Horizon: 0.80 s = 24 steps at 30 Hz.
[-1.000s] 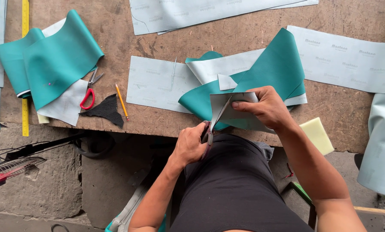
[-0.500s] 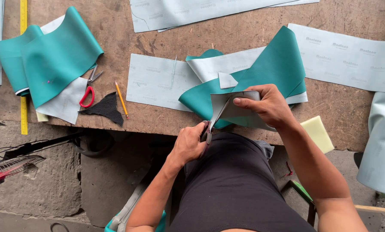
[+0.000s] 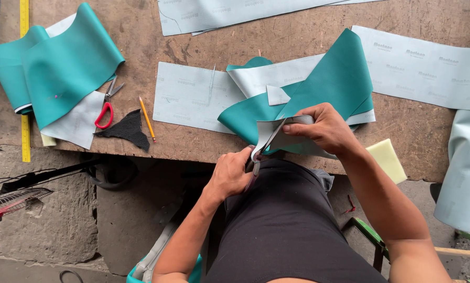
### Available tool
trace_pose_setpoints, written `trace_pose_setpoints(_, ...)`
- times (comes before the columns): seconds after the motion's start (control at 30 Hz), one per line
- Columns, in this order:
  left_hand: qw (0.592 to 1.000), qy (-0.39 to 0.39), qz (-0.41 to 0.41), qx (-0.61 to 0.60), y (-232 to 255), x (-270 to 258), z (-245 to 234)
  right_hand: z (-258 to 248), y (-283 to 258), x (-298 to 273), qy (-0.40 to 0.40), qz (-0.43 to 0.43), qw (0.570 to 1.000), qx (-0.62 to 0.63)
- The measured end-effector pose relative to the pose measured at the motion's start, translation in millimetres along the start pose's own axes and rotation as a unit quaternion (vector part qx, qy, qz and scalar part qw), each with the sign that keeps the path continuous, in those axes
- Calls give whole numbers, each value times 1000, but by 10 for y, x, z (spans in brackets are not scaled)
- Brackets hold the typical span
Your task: The person cuts teal fabric using shears, following a pattern laid on a wooden work table. They trim the fabric along the pattern edges, reposition the material, and continue cutting to shape the pieces.
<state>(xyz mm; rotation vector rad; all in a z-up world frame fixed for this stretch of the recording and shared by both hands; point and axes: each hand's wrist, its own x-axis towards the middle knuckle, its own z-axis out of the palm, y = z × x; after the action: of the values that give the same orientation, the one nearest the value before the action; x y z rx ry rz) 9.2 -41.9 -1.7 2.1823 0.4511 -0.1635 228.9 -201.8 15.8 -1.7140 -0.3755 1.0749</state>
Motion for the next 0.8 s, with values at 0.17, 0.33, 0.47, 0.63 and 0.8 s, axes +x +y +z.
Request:
trace_pose_setpoints(0.17,1000,-14,5,-5,-53,-5,7,-46,120,53,-10,10,1000,-8)
trace_pose_setpoints(0.33,997,-60,-31,-44,8,6,-105,-90,263,104,-21,5,1000,-3)
trace_pose_setpoints(0.47,984,-111,-56,-125,135,0,-229,-111,214,70,-26,12,1000,9)
trace_pose_setpoints(0.63,957,-192,-93,-198,81,7,-254,-79,135,46,-33,14,999,11)
trace_pose_setpoints(0.8,985,-149,-74,-48,152,35,-296,43,-89,-23,-35,20,999,7)
